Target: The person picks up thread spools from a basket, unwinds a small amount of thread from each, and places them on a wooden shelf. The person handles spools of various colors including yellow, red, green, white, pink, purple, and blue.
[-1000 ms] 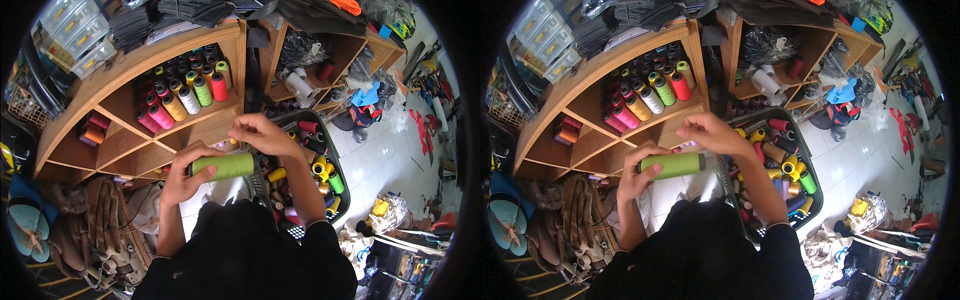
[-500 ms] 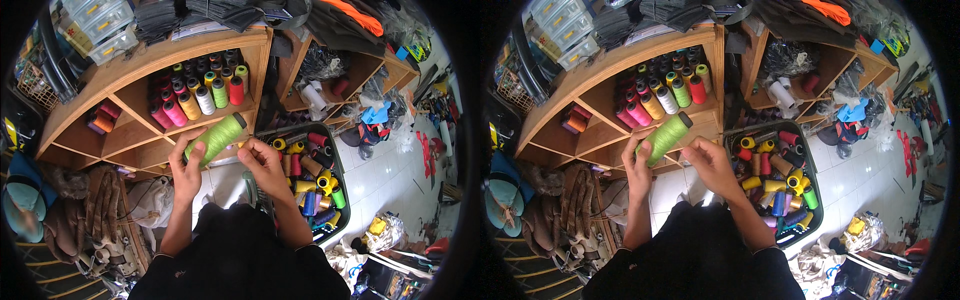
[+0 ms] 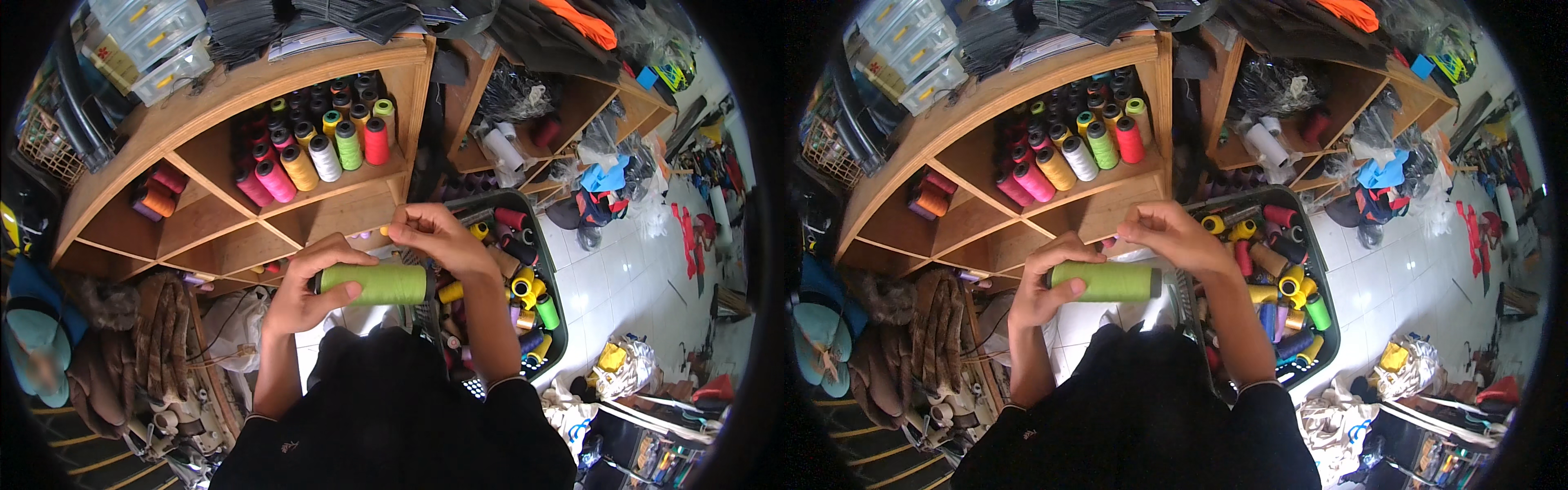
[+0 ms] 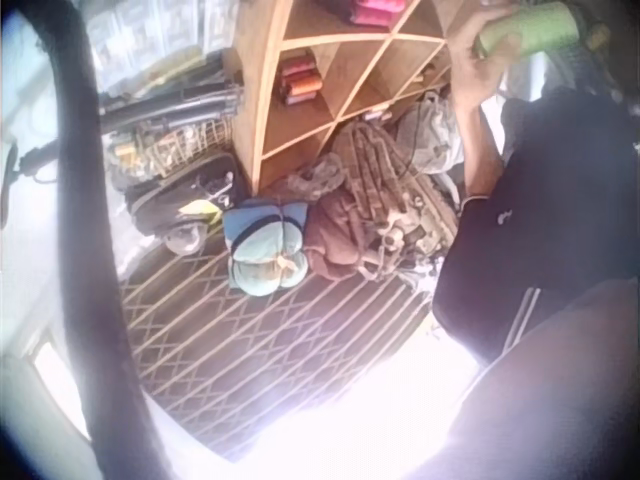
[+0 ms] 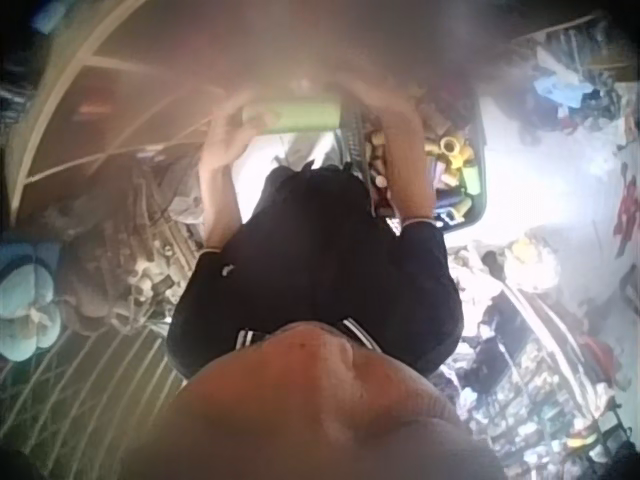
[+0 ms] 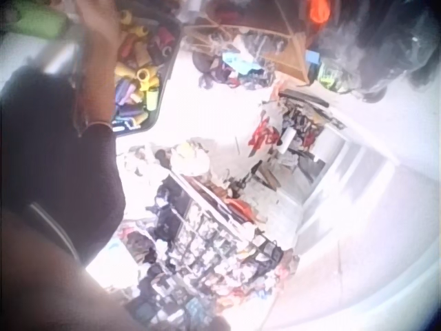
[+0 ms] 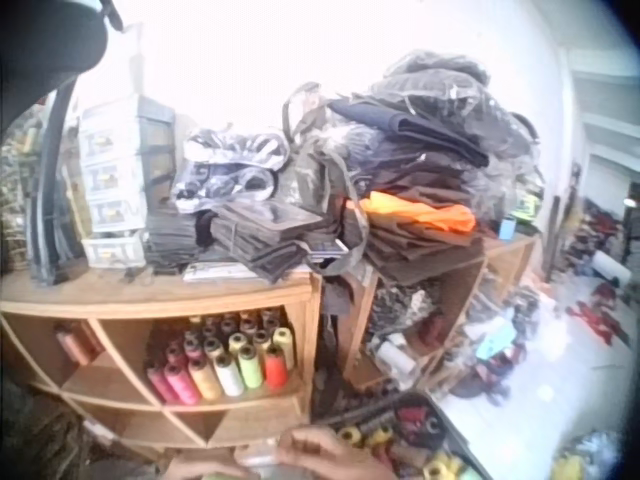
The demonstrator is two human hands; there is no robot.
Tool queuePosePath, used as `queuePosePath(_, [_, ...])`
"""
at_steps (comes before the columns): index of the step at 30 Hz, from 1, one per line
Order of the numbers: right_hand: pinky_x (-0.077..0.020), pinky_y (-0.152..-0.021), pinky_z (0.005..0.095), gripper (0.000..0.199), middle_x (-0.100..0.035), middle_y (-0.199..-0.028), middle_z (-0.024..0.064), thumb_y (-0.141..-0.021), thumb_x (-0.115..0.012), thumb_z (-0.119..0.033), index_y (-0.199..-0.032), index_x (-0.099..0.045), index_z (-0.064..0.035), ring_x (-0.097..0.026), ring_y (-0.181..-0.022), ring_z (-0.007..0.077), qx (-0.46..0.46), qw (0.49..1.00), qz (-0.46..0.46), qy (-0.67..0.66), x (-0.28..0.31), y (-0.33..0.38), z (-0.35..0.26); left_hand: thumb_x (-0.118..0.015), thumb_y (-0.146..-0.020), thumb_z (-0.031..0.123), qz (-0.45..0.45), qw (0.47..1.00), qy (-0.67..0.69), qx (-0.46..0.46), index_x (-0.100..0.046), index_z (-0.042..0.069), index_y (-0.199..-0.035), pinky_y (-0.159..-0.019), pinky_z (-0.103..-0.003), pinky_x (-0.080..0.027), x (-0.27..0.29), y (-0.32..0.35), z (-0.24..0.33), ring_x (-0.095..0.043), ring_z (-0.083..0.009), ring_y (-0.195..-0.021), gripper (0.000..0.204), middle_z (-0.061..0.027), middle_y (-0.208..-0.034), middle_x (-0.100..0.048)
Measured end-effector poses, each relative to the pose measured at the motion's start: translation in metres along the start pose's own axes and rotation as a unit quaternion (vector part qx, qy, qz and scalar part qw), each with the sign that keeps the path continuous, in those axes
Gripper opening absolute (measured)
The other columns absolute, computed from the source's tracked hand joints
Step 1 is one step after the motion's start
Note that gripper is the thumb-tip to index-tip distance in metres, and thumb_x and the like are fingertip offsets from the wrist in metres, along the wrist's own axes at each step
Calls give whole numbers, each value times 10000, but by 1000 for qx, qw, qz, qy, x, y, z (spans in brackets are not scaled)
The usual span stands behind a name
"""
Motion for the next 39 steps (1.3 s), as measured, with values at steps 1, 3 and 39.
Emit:
queuePosePath(1, [-394,-608,215,157,-554,-720,-68,-935,-601,-172,-867,-601,-31,-499,-692,16,6,999,-16,45,2,-2,-7,-660,-812,95,17,999,-41,3,-662,-14,-1028,-720,-297,-416,1,0,1,-553,-162,-796,242,-76,-869,-603])
queuePosePath(3, [-388,-612,203,145,-563,-759,-65,-934,-605,-166,-907,-604,-23,-496,-708,14,49,996,8,74,6,3,-22,-655,-823,86,52,991,-124,10,-654,-23,-1036,-720,-292,-417,2,3,1,-551,-162,-806,239,-76,-870,-600])
queuePosePath(39, [-461,-680,250,160,-612,-779,48,-860,-692,-139,-833,-616,-1,-579,-741,93,195,948,239,82,-25,14,1,-340,-1003,438,240,832,442,233,-519,50,-1110,-508,-291,-418,-26,23,-60,-554,-188,-629,441,-119,-790,-590])
Point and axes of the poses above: each hand's wrist, its own y-axis away from the middle knuckle, its own x-axis out of the back of the hand, z = x × y, the point moved 6 cm from there along -y, towards the middle knuckle
